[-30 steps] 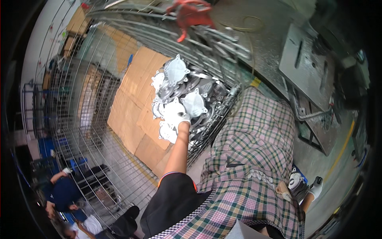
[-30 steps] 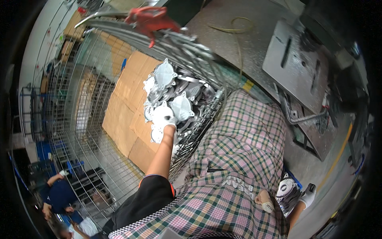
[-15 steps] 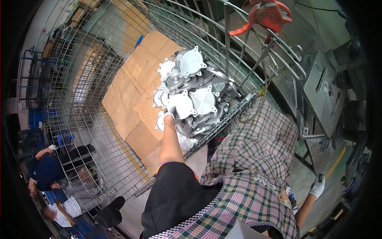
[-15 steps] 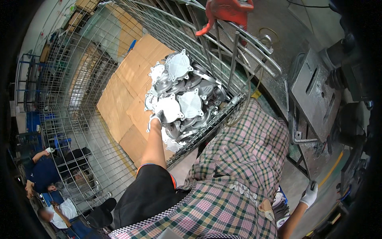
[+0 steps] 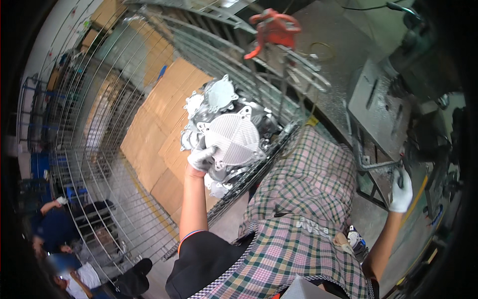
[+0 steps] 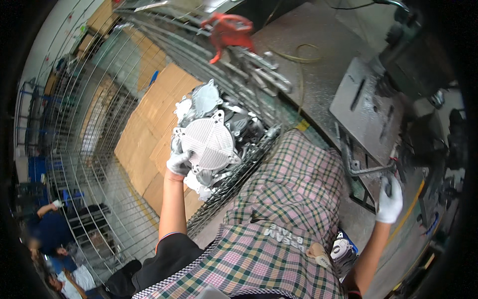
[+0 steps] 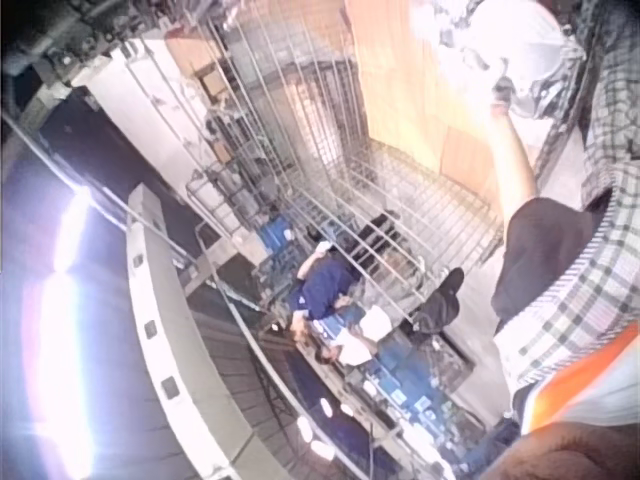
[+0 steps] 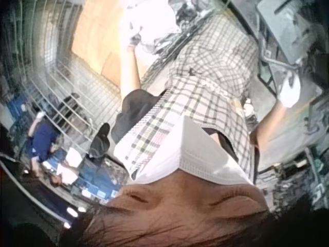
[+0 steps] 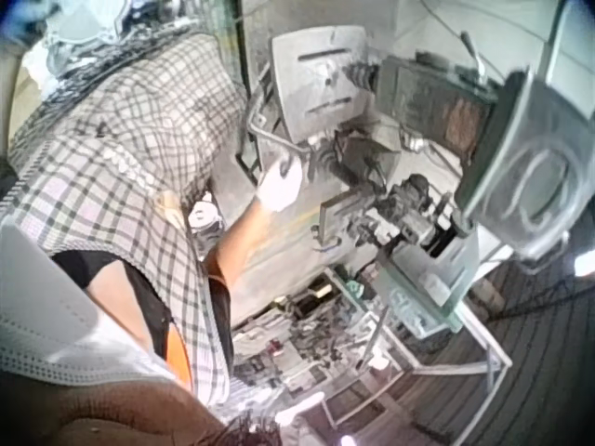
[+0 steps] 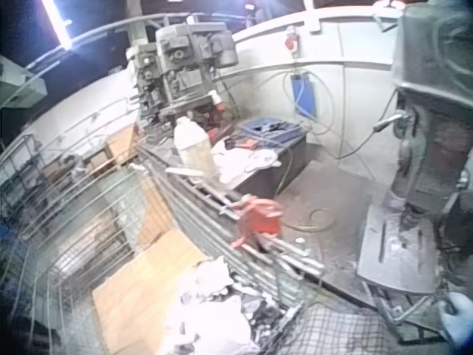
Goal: The person drills holes into metal parts using a drill press, then organizes the drilled parts into blue bins and plastic crates by hand.
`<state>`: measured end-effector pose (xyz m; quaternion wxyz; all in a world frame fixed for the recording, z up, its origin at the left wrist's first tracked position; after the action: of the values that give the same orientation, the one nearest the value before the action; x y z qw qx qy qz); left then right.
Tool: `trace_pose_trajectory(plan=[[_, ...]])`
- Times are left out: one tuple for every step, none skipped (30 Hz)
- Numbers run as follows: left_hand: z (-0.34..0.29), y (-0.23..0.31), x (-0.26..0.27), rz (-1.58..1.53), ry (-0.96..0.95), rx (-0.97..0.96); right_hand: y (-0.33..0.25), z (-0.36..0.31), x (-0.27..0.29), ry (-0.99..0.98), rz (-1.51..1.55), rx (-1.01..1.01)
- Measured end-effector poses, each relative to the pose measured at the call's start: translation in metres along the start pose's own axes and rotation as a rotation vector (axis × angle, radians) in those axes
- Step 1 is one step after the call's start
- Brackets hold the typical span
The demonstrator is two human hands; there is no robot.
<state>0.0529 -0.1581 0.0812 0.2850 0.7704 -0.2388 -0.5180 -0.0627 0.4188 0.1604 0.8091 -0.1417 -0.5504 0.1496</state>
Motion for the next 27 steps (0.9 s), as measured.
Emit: trace_pose_trajectory(plan=[[0.003, -0.002, -0.035, 0.005, -0.097, -0.031, -0.022, 0.006, 0.000, -0.009, 0.001, 0.043], [0.003, -0.004, -0.071, -0.019, -0.121, -0.051, -0.054, 0.013, 0.004, -0.054, 0.060, 0.053], [0.005, -0.014, -0.085, -0.028, -0.128, 0.012, -0.087, 0.018, 0.003, -0.098, 0.122, 0.064], [0.009, -0.023, -0.101, -0.047, -0.206, 0.064, -0.113, 0.024, 0.005, -0.190, 0.202, 0.113], [0.016, -0.035, -0.121, -0.065, -0.292, 0.121, -0.132, 0.028, 0.008, -0.275, 0.276, 0.156], [0.020, -0.043, -0.147, -0.040, -0.332, 0.127, -0.150, 0.031, 0.011, -0.359, 0.298, 0.155], [0.023, -0.053, -0.171, -0.013, -0.374, 0.132, -0.163, 0.034, 0.014, -0.441, 0.323, 0.152], [0.023, -0.068, -0.190, -0.122, -0.322, 0.196, -0.172, 0.039, 0.015, -0.415, 0.312, 0.202], [0.033, -0.084, -0.190, -0.145, -0.360, 0.234, -0.175, 0.043, 0.015, -0.391, 0.304, 0.256], [0.040, -0.090, -0.210, -0.130, -0.404, 0.230, -0.167, 0.049, 0.015, -0.273, 0.260, 0.284], [0.047, -0.095, -0.228, -0.117, -0.443, 0.222, -0.157, 0.054, 0.012, -0.160, 0.215, 0.315], [0.057, -0.104, -0.231, -0.181, -0.430, 0.285, -0.145, 0.059, 0.005, -0.030, 0.294, 0.275], [0.065, -0.109, -0.238, -0.183, -0.455, 0.290, -0.137, 0.065, 0.008, 0.031, 0.327, 0.119], [0.073, -0.112, -0.245, -0.170, -0.396, 0.276, -0.131, 0.074, 0.013, 0.056, 0.595, -0.040], [0.082, -0.118, -0.251, -0.160, -0.334, 0.262, -0.124, 0.085, 0.016, 0.078, 0.860, -0.198], [0.092, -0.119, -0.255, -0.141, -0.335, 0.276, -0.115, 0.098, 0.018, 0.142, 0.991, -0.306], [0.102, -0.123, -0.256, -0.143, -0.349, 0.278, -0.110, 0.109, 0.026, 0.145, 1.080, -0.335], [0.112, -0.126, -0.256, -0.145, -0.354, 0.244, -0.103, 0.122, 0.023, 0.239, 1.206, -0.368], [0.119, -0.127, -0.259, -0.146, -0.358, 0.209, -0.095, 0.136, 0.014, 0.334, 1.333, -0.398], [0.121, -0.128, -0.261, -0.142, -0.385, 0.196, -0.083, 0.149, 0.004, 0.406, 1.393, -0.492], [0.127, -0.127, -0.264, -0.140, -0.395, 0.199, -0.075, 0.162, -0.007, 0.460, 1.530, -0.541], [0.133, -0.127, -0.264, -0.210, -0.326, 0.316, -0.068, 0.173, -0.019, 0.481, 1.632, -0.517], [0.140, -0.130, -0.266, -0.280, -0.258, 0.436, -0.059, 0.183, -0.034, 0.505, 1.731, -0.490], [0.148, -0.137, -0.267, -0.151, -0.172, 0.422, -0.038, 0.192, -0.052, 0.429, 1.887, -0.364], [0.155, -0.142, -0.268, -0.144, -0.179, 0.421, -0.039, 0.204, -0.065, 0.624, 1.793, -0.561], [0.162, -0.146, -0.266, 0.004, -0.107, 0.309, -0.048, 0.211, -0.073, 0.658, 1.800, -0.607], [0.166, -0.150, -0.267, 0.153, -0.038, 0.204, -0.054, 0.215, -0.078, 0.700, 1.800, -0.656]])
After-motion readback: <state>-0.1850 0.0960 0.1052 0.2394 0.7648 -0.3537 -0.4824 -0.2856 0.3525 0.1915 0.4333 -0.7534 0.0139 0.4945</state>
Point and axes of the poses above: each hand's wrist, its own z-axis towards the middle knuckle, its own x-axis out of the back of the hand, y = z × x, the point moved 1 cm from there along z, towards the middle knuckle, and after that the axes turned 1 degree about -z, right-handed, at the moved point
